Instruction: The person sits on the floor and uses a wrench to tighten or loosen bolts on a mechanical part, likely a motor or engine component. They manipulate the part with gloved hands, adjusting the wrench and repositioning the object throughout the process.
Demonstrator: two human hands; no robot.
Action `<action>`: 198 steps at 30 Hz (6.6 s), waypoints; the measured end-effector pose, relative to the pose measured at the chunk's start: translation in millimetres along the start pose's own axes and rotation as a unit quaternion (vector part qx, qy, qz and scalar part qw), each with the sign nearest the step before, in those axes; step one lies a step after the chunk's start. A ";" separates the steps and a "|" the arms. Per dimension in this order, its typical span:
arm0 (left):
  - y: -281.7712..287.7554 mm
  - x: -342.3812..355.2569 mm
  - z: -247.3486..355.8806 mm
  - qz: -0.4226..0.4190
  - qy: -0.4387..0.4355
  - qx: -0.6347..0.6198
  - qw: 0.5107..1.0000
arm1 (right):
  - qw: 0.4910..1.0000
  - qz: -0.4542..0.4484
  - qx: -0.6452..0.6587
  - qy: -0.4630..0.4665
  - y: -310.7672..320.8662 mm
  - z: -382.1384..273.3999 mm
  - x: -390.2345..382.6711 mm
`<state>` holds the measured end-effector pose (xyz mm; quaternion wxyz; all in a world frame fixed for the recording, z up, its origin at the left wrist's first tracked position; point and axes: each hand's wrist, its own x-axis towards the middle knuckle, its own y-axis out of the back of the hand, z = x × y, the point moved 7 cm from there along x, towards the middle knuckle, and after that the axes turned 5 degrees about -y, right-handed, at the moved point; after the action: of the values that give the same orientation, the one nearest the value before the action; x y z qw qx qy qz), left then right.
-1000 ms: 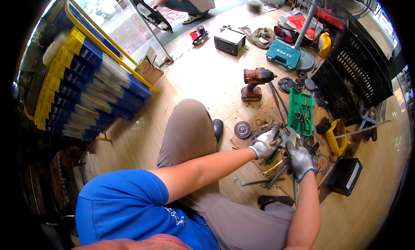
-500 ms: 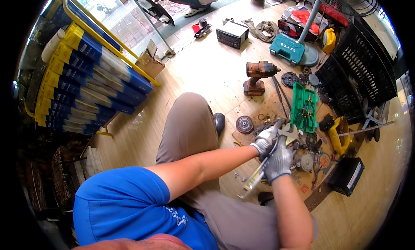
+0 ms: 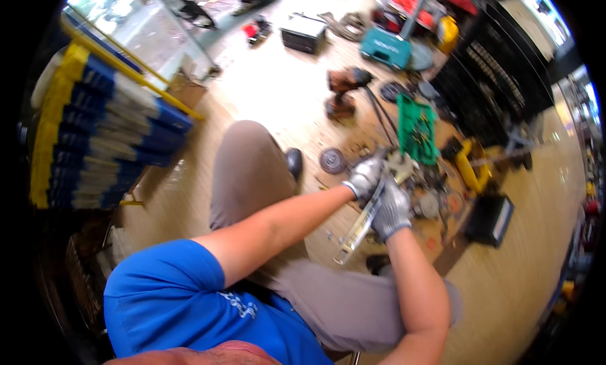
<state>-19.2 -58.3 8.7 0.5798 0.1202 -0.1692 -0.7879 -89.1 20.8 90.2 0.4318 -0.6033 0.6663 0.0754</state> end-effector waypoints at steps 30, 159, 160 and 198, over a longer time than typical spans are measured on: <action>15.4 -10.5 32.3 0.044 -0.041 -0.015 0.998 | 0.860 0.087 -0.498 -0.067 48.8 -103.9 -35.6; 6.0 0.0 6.5 -0.024 -0.111 0.035 0.993 | 0.628 0.269 -0.693 0.231 60.3 -92.0 -45.9; 6.5 -1.6 11.9 -0.025 -0.114 0.066 0.991 | 0.649 0.278 -0.680 0.199 62.9 -90.1 -42.1; 10.8 -6.3 24.7 0.020 -0.021 -0.076 0.997 | 0.746 0.192 -0.604 -0.203 194.1 52.9 -15.2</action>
<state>-17.4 -52.1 35.6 0.5994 0.0554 -0.1236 -0.7889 -233.7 115.5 -13.9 0.0784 -0.5683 0.4797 0.6639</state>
